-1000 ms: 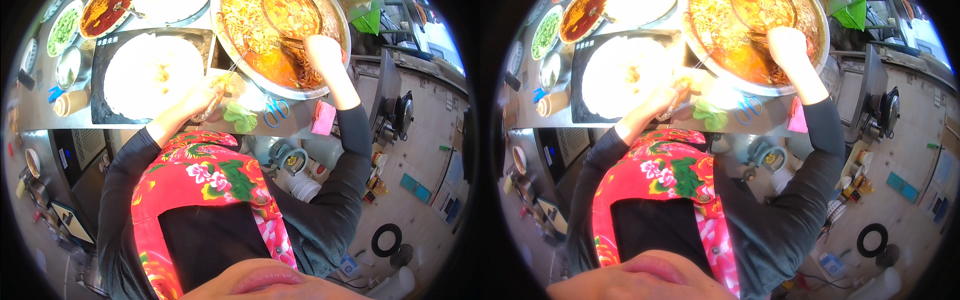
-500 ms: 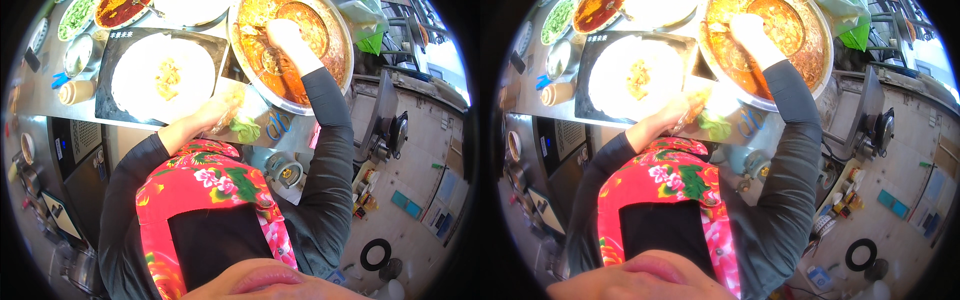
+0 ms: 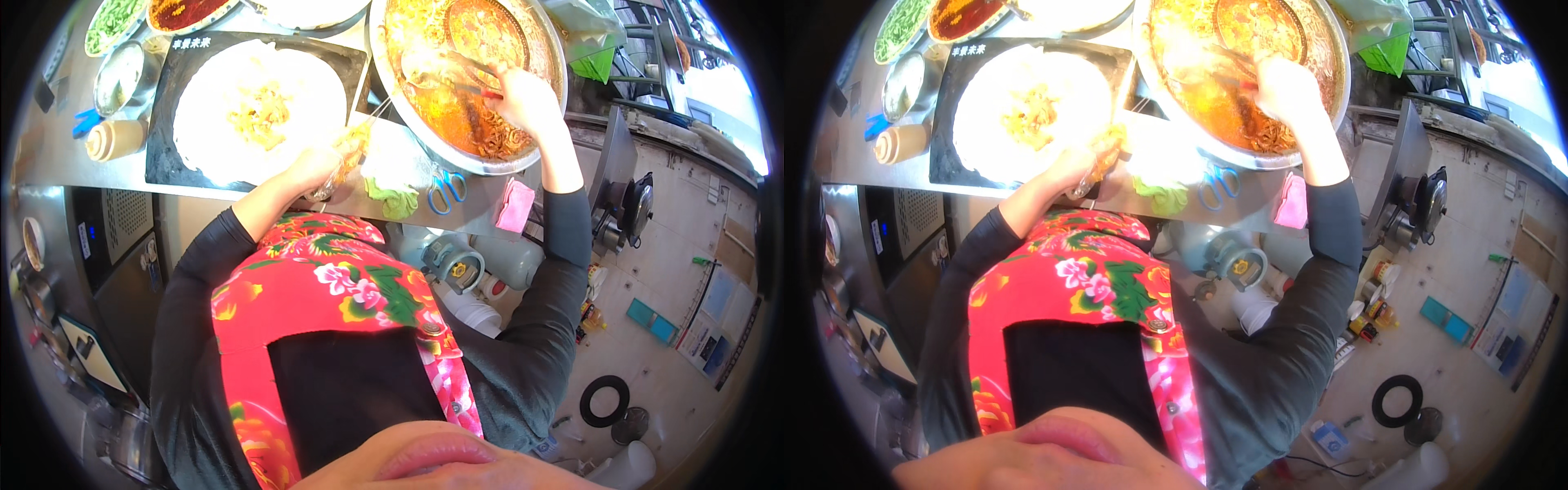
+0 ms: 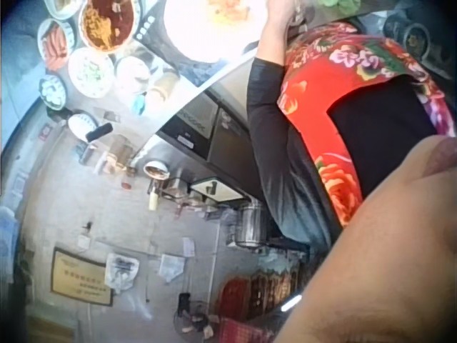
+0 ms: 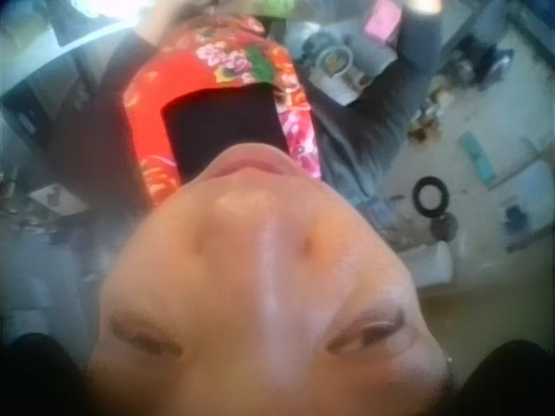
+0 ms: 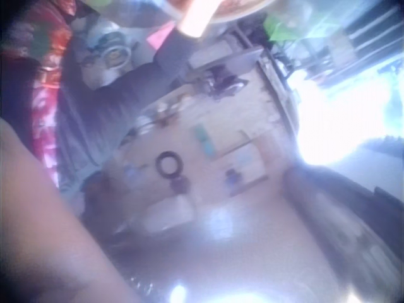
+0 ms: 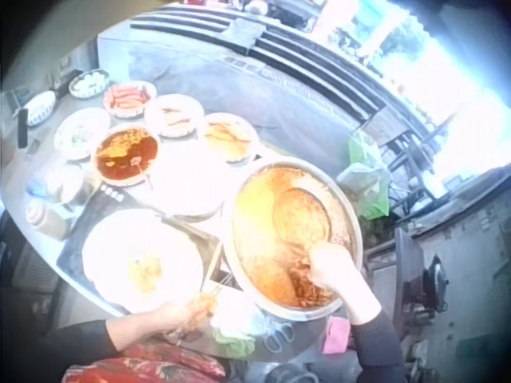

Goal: The person assembles food wraps by spreading sauce on a flatbread, adding shredded ingredients and sauces, then rolling and bagging the wraps. They repeat this process multiple times, handling dough, sauces, and fillings.

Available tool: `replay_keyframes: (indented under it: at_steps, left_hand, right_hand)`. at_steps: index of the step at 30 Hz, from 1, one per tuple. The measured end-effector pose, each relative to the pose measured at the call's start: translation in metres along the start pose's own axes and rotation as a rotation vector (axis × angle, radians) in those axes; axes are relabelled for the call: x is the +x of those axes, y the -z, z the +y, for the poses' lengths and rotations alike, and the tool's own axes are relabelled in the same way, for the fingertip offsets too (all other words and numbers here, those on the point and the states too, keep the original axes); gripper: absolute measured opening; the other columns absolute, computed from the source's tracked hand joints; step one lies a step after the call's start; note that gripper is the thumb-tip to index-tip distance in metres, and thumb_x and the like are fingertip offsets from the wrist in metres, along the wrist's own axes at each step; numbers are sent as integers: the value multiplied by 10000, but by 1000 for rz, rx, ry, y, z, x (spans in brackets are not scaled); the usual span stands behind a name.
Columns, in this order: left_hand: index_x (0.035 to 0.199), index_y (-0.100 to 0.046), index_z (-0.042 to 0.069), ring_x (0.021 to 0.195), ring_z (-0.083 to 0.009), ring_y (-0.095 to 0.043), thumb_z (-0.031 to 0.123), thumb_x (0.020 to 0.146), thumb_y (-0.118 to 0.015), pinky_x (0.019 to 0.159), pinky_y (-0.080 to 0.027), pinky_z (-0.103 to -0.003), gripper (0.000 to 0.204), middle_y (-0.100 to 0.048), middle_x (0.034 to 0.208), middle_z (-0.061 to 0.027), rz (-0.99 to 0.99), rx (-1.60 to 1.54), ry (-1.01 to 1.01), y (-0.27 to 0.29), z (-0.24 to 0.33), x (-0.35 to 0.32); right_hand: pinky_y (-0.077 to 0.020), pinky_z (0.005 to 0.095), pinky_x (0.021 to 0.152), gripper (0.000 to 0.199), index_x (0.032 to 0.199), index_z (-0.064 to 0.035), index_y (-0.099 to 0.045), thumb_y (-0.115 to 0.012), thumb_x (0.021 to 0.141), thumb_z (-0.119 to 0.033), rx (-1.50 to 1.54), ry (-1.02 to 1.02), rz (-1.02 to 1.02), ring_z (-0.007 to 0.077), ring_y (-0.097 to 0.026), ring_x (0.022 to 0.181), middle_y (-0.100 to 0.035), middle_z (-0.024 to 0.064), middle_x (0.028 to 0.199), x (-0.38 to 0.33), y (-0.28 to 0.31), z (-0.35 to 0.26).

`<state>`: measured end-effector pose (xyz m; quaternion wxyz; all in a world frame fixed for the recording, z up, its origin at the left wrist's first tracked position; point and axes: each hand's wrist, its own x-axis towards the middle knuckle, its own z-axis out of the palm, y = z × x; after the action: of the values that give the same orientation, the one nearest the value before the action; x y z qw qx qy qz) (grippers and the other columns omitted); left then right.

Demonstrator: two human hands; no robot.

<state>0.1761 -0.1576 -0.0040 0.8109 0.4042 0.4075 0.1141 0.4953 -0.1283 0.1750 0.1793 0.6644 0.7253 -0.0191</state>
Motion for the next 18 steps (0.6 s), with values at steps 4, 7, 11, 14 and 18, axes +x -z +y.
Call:
replay_keyframes:
  at_steps: [4,7,11,14,18]
  left_hand:
    - [1278,-581,32,819,-133,-585,210,1015,-508,727,-493,-287,326,-667,1004,-53,-41,132,-191,-2,8,-5]
    - [1253,-601,24,897,-148,-596,180,1005,-524,797,-498,-295,303,-666,1064,-81,-72,277,-163,-7,18,-12]
    - [1215,-618,21,932,-147,-595,155,998,-538,828,-496,-284,268,-663,1068,-91,19,493,-331,-9,23,-18]
    - [1215,-612,20,923,-144,-593,150,998,-541,819,-494,-281,263,-659,1043,-72,34,478,-218,-7,16,-14]
    - [1282,-572,39,862,-158,-601,199,1006,-519,755,-493,-304,323,-671,1051,-68,14,-10,-116,-6,0,-3]
  right_hand:
    - [-545,422,793,570,1248,-45,-544,-765,782,-287,-8,-129,-13,342,-667,931,-658,178,996,-12,-29,5]
    - [-549,427,773,533,1238,-57,-547,-745,788,-262,-2,-52,137,346,-671,897,-659,172,985,-18,-45,-3]
    - [-544,451,720,395,1159,-83,-583,-702,799,-194,132,-85,218,356,-669,835,-656,186,915,-21,-80,-27]
    - [-532,428,735,446,1225,-108,-595,-722,808,-203,264,-106,270,340,-667,852,-668,168,926,-26,-103,-26]
    - [-529,416,768,410,1193,-145,-627,-731,798,-189,314,-170,225,334,-666,876,-681,149,921,-26,-106,-8]
